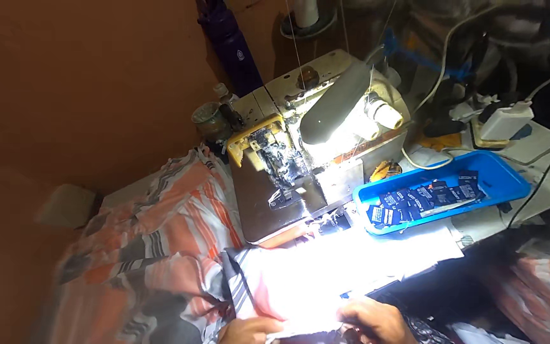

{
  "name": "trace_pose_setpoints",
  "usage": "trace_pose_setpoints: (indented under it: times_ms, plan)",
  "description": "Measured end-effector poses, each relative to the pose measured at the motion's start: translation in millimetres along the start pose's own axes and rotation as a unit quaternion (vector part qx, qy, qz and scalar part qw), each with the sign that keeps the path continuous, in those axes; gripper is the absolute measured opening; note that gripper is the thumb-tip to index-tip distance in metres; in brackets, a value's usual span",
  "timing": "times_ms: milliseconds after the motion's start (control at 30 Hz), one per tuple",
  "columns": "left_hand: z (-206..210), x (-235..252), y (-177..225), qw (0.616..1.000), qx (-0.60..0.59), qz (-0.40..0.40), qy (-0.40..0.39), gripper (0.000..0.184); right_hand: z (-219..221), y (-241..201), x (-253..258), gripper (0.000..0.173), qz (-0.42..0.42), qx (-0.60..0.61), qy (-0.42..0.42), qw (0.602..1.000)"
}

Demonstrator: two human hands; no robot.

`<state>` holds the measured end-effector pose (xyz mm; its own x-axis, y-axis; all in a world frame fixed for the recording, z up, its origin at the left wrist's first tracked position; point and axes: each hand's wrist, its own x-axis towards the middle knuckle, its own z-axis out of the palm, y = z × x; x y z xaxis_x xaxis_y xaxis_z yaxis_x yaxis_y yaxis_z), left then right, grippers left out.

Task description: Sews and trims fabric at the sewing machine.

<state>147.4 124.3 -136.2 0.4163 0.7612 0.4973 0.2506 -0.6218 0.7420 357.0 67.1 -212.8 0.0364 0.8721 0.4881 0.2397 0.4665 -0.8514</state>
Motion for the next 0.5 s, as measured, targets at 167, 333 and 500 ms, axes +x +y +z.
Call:
trace_pose_setpoints:
  times_ms: [167,333,500]
  plan:
    - [30,11,7,0.983,-0.141,-0.078,0.083,0.042,-17,-3,1,0.042,0.071,-0.023,0.028,0.997]
    - [33,20,19,0.990,-0.108,-0.085,0.041,0.048,-21,-23,24,0.043,-0.011,-0.118,0.078,0.990]
    - [35,24,25,0.995,-0.062,-0.079,-0.003,0.046,-12,-33,34,0.033,-0.057,-0.200,0.083,0.975]
